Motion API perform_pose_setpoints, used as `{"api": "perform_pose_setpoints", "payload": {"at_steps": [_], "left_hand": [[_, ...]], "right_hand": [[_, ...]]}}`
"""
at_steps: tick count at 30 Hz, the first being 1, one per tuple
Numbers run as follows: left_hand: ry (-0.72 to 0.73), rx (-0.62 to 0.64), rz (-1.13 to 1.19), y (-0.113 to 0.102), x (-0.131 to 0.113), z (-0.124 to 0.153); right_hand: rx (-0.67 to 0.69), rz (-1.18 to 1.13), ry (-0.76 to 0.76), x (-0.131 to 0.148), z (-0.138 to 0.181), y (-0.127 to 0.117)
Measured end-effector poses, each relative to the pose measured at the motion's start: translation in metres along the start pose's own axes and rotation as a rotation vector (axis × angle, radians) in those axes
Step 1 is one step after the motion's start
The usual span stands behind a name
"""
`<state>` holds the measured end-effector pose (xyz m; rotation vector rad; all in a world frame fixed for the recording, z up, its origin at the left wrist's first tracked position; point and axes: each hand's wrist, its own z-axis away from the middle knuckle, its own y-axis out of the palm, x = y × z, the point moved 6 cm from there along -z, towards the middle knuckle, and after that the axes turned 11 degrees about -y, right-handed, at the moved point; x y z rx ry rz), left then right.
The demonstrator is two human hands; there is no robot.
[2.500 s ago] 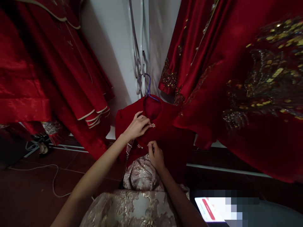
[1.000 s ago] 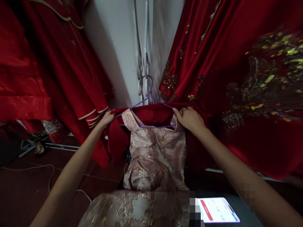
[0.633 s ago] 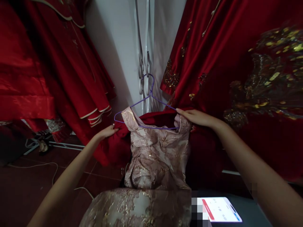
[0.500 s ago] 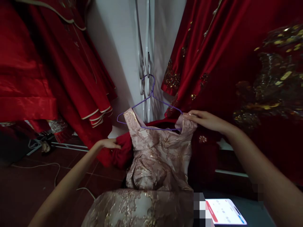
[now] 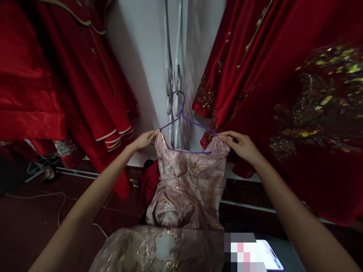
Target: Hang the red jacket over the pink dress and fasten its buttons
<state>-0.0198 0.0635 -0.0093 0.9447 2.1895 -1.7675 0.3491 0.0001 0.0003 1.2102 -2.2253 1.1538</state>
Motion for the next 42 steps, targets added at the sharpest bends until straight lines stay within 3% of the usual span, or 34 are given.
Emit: {"api": "perform_pose_setpoints", "payload": {"at_steps": [3,7,11,14,17,21,24,27,29,32,37,42], "left_hand": [[0.014,-0.084,0.124,-0.006,0.009,0.015],[-0.138,-0.182,0.333,-0.006,0.039,0.040],[-0.283,-0.160,0.369,0.014,0.063,0.066],[-0.342,-0.086,0.340,0.032,0.070,0.088],[-0.207,-0.179,0.184,0.031,0.052,0.105],[0.060,-0.330,0.026,0.018,-0.007,0.107],[0.275,-0.229,-0.001,0.027,-0.057,0.092],[0.422,-0.034,-0.066,0.055,-0.088,0.081],[0.432,0.041,-0.124,0.073,-0.095,0.078],[0.405,0.024,-0.179,0.086,-0.096,0.079],[0.387,0.001,-0.207,0.088,-0.097,0.077],[0.400,-0.011,-0.201,0.087,-0.098,0.078]], "right_hand": [[-0.196,-0.130,0.044,-0.017,0.005,-0.014],[-0.399,-0.195,0.329,-0.053,0.037,-0.016],[-0.317,-0.233,0.450,-0.067,0.076,0.009],[-0.182,-0.225,0.379,-0.060,0.095,0.026],[0.008,-0.098,0.132,-0.031,0.097,0.039],[0.156,0.201,-0.081,0.022,0.089,0.051],[0.177,0.356,-0.183,0.056,0.076,0.053],[0.069,0.512,-0.287,0.070,0.061,0.038],[-0.022,0.624,-0.362,0.066,0.054,0.020],[-0.106,0.775,-0.375,0.041,0.052,-0.010],[-0.011,0.901,-0.323,-0.004,0.059,-0.035],[0.017,1.000,-0.311,-0.023,0.061,-0.042]]}}
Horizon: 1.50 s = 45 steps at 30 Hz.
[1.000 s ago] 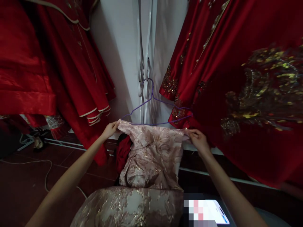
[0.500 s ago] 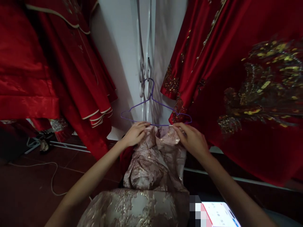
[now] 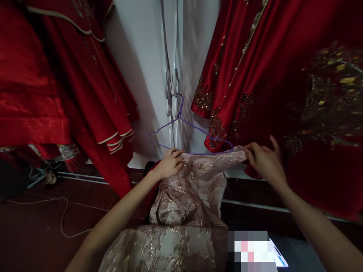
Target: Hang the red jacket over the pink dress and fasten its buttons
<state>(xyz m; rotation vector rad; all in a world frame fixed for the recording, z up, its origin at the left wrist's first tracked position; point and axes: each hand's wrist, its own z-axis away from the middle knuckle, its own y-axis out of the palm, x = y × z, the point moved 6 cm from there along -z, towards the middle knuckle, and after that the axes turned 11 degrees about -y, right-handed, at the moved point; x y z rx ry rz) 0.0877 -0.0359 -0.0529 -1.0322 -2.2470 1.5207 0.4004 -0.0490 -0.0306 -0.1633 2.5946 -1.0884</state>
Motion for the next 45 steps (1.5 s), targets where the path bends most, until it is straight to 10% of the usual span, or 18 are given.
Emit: {"api": "perform_pose_setpoints", "payload": {"at_steps": [21,33,40,45], "left_hand": [[0.028,0.045,0.009,-0.005,-0.005,0.002],[-0.043,0.009,0.197,-0.013,-0.015,0.004],[-0.576,-0.429,0.321,-0.057,0.089,0.035],[-0.828,-0.279,0.332,-0.045,0.158,0.074]], "right_hand": [[-0.142,-0.230,0.034,0.019,-0.034,-0.033],[-0.193,-0.517,0.189,0.093,-0.086,-0.019],[-0.237,-0.563,0.164,0.082,-0.086,-0.014],[-0.275,-0.479,0.158,0.070,-0.090,-0.031]]}}
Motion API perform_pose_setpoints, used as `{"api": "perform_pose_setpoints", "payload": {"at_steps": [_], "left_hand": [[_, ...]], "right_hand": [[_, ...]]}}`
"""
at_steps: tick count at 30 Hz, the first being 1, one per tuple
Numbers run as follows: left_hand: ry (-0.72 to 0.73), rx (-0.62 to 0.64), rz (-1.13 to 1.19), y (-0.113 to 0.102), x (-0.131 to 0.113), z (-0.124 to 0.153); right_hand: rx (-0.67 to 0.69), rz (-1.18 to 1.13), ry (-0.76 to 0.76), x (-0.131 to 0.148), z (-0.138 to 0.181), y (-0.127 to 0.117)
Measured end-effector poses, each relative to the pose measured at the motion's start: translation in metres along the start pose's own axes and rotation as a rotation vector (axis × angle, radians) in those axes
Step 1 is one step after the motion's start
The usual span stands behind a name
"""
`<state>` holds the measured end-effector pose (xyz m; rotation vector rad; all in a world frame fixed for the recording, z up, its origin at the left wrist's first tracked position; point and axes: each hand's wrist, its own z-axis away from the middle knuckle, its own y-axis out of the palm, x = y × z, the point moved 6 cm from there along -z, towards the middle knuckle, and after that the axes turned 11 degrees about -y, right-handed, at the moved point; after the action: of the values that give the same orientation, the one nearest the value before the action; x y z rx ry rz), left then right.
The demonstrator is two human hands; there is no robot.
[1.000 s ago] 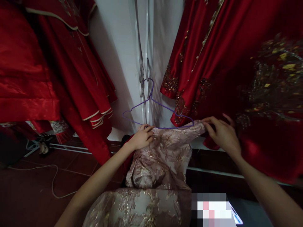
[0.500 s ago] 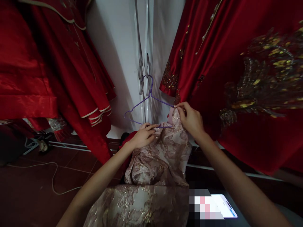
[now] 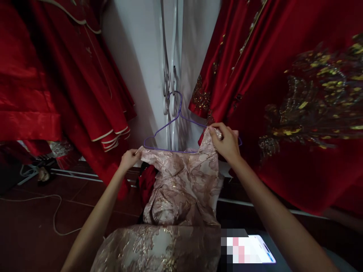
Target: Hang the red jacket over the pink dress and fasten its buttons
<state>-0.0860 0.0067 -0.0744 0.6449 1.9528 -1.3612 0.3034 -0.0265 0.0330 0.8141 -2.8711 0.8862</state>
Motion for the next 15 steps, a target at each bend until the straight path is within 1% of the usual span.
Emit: {"api": "perform_pose_setpoints", "payload": {"at_steps": [2,3,6,9,12,15], "left_hand": [[-0.059,0.096,0.115,0.001,0.017,-0.002],[-0.070,0.123,0.194,0.002,0.021,-0.003],[-0.109,0.156,0.375,0.005,0.029,-0.005],[-0.164,0.168,0.422,0.012,0.034,-0.008],[-0.162,0.167,0.432,0.016,0.037,-0.009],[-0.154,0.169,0.439,0.014,0.036,-0.009]], "right_hand": [[-0.010,0.017,-0.016,0.000,-0.003,-0.004],[-0.012,0.018,-0.021,0.000,-0.004,-0.006],[-0.011,0.011,-0.016,-0.001,-0.004,-0.005],[-0.014,-0.007,-0.004,-0.003,-0.003,-0.002],[-0.003,-0.014,0.004,-0.004,-0.003,-0.001],[0.009,-0.014,0.011,-0.005,-0.004,-0.002]]}}
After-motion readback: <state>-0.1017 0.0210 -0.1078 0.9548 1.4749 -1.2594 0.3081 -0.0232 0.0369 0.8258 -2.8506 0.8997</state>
